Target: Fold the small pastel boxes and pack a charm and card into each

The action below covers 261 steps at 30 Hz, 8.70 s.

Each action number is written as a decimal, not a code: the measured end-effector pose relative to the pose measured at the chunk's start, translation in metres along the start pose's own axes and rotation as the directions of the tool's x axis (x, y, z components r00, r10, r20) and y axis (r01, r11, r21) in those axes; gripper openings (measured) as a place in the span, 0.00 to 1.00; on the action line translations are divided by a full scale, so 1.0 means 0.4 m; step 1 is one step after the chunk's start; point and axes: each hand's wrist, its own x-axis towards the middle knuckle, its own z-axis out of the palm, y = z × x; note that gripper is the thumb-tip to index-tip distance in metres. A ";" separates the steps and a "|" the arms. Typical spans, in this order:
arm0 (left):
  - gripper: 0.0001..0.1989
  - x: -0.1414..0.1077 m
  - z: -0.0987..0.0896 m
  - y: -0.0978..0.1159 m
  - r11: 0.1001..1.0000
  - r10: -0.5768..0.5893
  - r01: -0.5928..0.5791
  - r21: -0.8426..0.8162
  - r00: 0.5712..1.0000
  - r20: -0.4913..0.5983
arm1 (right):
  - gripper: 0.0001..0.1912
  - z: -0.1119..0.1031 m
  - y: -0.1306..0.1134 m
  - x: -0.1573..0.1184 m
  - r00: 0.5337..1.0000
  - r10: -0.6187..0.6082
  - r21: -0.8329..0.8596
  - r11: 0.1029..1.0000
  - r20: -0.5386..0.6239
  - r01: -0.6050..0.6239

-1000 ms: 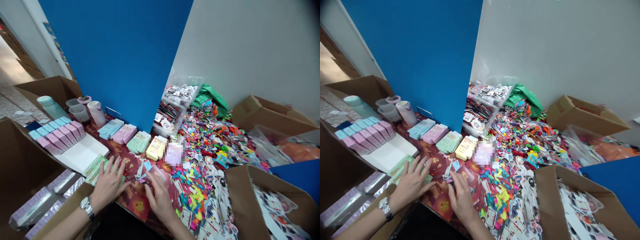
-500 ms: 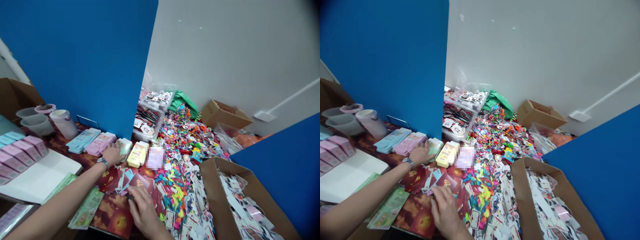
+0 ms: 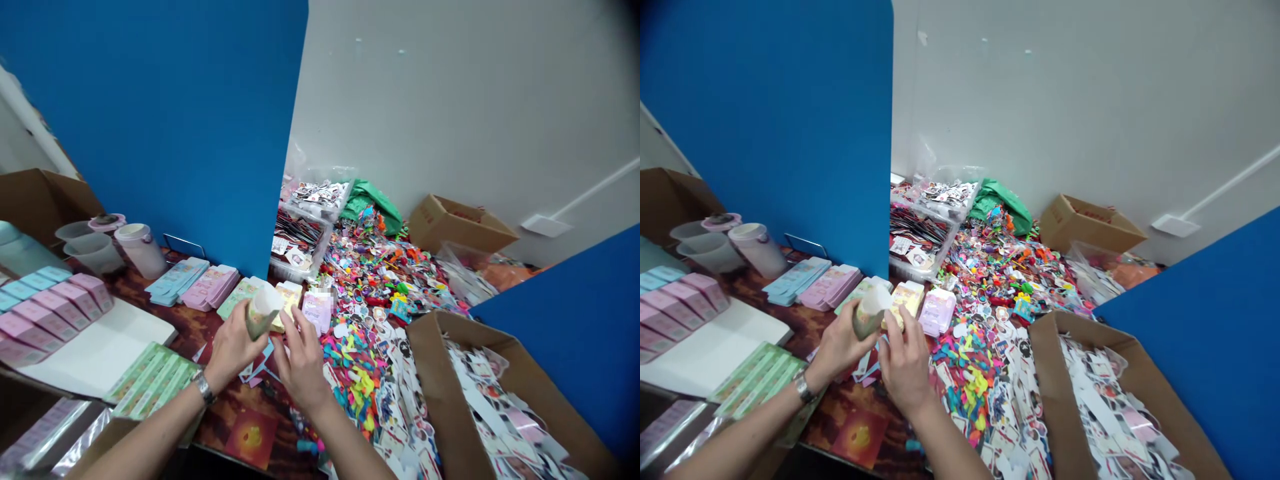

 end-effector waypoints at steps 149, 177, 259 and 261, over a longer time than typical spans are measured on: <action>0.47 -0.125 0.153 0.026 0.938 0.276 -0.183 -0.293 0.908 0.316 | 0.14 -0.123 0.624 0.081 0.698 0.715 -0.395 0.651 0.031 -0.649; 0.47 -0.106 0.192 0.018 0.931 0.259 -0.142 -0.335 0.906 0.336 | 0.08 -0.138 0.733 0.209 0.699 0.650 -0.361 0.754 0.296 -0.549; 0.35 -0.277 -0.232 -0.203 0.912 0.059 -0.063 0.405 0.998 0.022 | 0.23 0.170 -0.127 -0.183 0.825 0.213 0.341 0.835 0.524 -0.432; 0.33 -0.257 -0.257 -0.273 0.891 -0.044 0.060 0.449 0.998 -0.048 | 0.27 0.172 -0.134 -0.197 0.794 0.232 0.340 0.810 0.562 -0.477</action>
